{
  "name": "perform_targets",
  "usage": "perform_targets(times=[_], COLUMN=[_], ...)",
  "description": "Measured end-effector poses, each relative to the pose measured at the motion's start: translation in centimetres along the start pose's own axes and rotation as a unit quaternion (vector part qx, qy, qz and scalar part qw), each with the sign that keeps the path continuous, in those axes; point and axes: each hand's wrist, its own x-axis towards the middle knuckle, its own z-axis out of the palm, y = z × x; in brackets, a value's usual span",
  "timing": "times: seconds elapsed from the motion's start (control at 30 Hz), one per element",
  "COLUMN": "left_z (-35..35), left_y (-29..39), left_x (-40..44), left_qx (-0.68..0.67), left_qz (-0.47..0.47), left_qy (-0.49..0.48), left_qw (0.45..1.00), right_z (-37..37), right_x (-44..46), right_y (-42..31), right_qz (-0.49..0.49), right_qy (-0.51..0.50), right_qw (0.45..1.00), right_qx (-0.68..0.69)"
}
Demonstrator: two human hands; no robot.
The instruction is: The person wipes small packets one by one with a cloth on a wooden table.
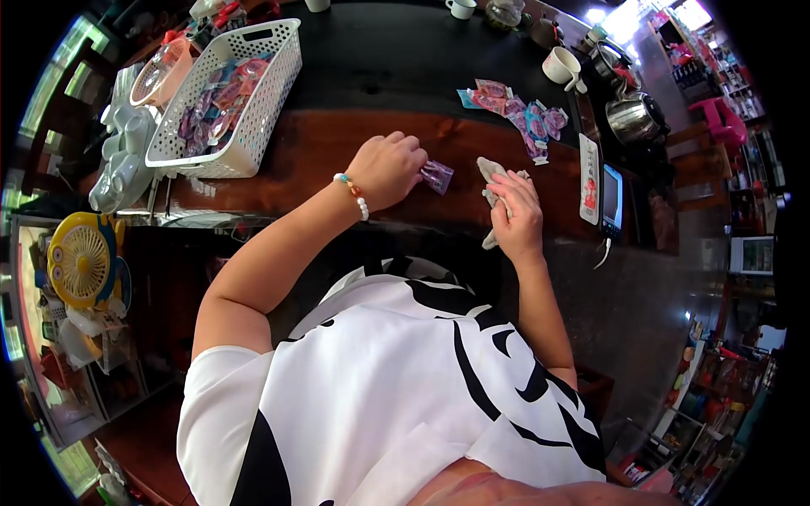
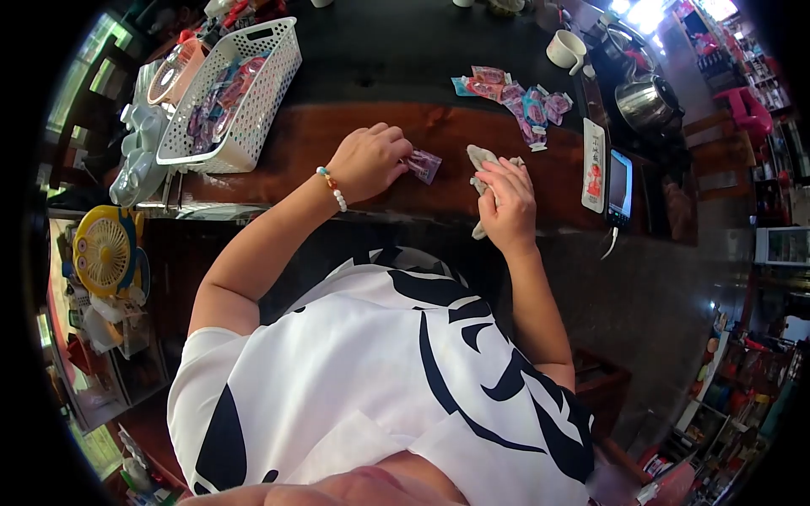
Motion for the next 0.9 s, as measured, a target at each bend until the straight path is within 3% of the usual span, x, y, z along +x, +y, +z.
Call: perform_targets(times=[0.07, 0.13, 0.23, 0.3, 0.33, 0.37, 0.47, 0.5, 0.53, 0.6, 0.7, 0.73, 0.8, 0.87, 0.9], left_z=[1.3, 1.2, 0.2, -0.7, -1.1, -1.9, -6.4, -7.2, -8.0, -9.1, -6.3, -6.2, -4.1, -2.4, -0.1], left_y=[-0.1, 0.1, -0.2, -1.6, -2.4, -3.3, -6.7, -8.5, -9.4, -9.0, -8.2, -5.8, -2.6, 0.5, 0.4], left_x=[0.3, 0.1, -0.1, -0.1, 0.0, -0.2, -1.3, -1.7, -1.6, -1.4, 0.1, 1.4, 3.7, 7.0, 8.9], left_qx=[0.080, 0.067, -0.134, -0.249, -0.390, -0.506, -0.639, -0.678, -0.702, -0.709, -0.727, -0.708, -0.662, -0.639, -0.585], left_qz=[0.028, 0.020, -0.102, -0.163, -0.228, -0.236, -0.314, -0.288, -0.253, -0.289, -0.275, -0.321, -0.300, -0.288, -0.242], left_qy=[-0.013, 0.014, 0.088, 0.167, 0.192, 0.257, 0.375, 0.408, 0.446, 0.448, 0.334, 0.302, 0.224, 0.137, 0.065], left_qw=[0.996, 0.997, 0.982, 0.940, 0.871, 0.789, 0.594, 0.540, 0.495, 0.461, 0.533, 0.552, 0.650, 0.700, 0.771], right_z=[0.0, 0.2, 0.3, 0.3, 0.3, 0.2, 0.3, 0.3, 0.3, 0.4, 0.4, 0.4, 0.4, 0.5, 0.5], right_x=[-0.2, -0.3, -0.3, -0.4, -0.4, -0.3, -0.3, -0.3, -0.3, -0.3, -0.3, -0.4, -0.3, -0.4, -0.4], right_y=[-0.1, -0.2, -0.1, -0.1, -0.1, -0.2, -0.3, -0.3, -0.3, -0.3, -0.4, -0.4, -0.5, -0.4, -0.3], right_qz=[0.000, 0.002, 0.001, 0.000, 0.003, 0.000, -0.003, -0.005, -0.003, -0.012, -0.004, -0.001, -0.003, 0.001, 0.001], right_qy=[0.002, 0.004, 0.008, 0.009, 0.009, 0.011, 0.014, 0.017, 0.017, 0.023, 0.027, 0.027, 0.031, 0.031, 0.030], right_qw=[1.000, 1.000, 1.000, 1.000, 1.000, 1.000, 1.000, 1.000, 1.000, 0.999, 0.999, 0.999, 0.999, 0.999, 0.999], right_qx=[-0.010, -0.016, -0.023, -0.023, -0.022, -0.024, -0.025, -0.025, -0.022, -0.030, -0.024, -0.026, -0.020, -0.022, -0.020])
